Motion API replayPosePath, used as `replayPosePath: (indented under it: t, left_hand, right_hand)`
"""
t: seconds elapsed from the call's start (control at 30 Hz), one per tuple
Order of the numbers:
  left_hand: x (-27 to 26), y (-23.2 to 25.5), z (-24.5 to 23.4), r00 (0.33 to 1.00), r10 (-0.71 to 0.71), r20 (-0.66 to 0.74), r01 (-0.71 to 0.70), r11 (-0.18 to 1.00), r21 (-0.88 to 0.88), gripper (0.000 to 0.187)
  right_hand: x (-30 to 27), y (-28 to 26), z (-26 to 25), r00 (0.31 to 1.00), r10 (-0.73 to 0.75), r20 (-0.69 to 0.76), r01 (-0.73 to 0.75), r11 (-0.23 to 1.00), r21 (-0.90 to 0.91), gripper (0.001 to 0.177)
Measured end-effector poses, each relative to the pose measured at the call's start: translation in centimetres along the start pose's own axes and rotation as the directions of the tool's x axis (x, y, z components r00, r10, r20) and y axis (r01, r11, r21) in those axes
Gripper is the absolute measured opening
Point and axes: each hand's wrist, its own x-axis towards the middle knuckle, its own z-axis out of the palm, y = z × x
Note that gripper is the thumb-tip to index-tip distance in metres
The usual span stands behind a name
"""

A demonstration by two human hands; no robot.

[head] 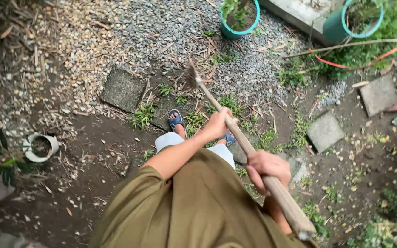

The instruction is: Sweep leaves and debris from an outdoor garden path using a handheld broom.

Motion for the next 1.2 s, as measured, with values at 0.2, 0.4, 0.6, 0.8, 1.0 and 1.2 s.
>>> replayPosePath:
  t: [0.2, 0.4, 0.6, 0.8, 1.0, 1.2]
  left_hand:
    - [5.9, -8.2, 2.3, 0.992, -0.079, 0.096, 0.075, 0.996, 0.045, 0.036]
    - [2.5, -0.7, 8.5, 0.972, 0.012, 0.236, -0.021, 0.999, 0.036, 0.035]
    - [4.2, 6.4, 5.4, 0.994, 0.058, 0.094, -0.065, 0.995, 0.073, 0.027]
    - [20.4, -10.0, 2.3, 0.953, -0.253, 0.165, 0.299, 0.715, -0.631, 0.026]
    - [19.7, -6.1, -1.5, 0.880, 0.004, 0.476, -0.188, 0.921, 0.340, 0.033]
    - [11.7, 1.2, -5.4, 0.846, 0.030, 0.533, -0.138, 0.977, 0.164, 0.036]
  right_hand:
    - [-0.8, 6.5, 2.2, 0.980, 0.129, -0.152, -0.137, 0.990, -0.044, 0.008]
    - [-4.1, 1.3, -3.7, 0.958, 0.125, -0.258, -0.171, 0.971, -0.166, 0.011]
    - [-3.7, 0.7, -6.1, 0.965, 0.086, -0.248, -0.119, 0.986, -0.120, 0.009]
    - [3.0, 14.3, 2.7, 0.879, 0.217, -0.425, -0.260, 0.965, -0.045, 0.003]
    - [6.3, 13.2, 6.2, 0.793, 0.018, -0.609, -0.209, 0.947, -0.244, 0.008]
    - [6.4, 4.2, 6.4, 0.785, -0.044, -0.618, -0.124, 0.966, -0.227, 0.013]
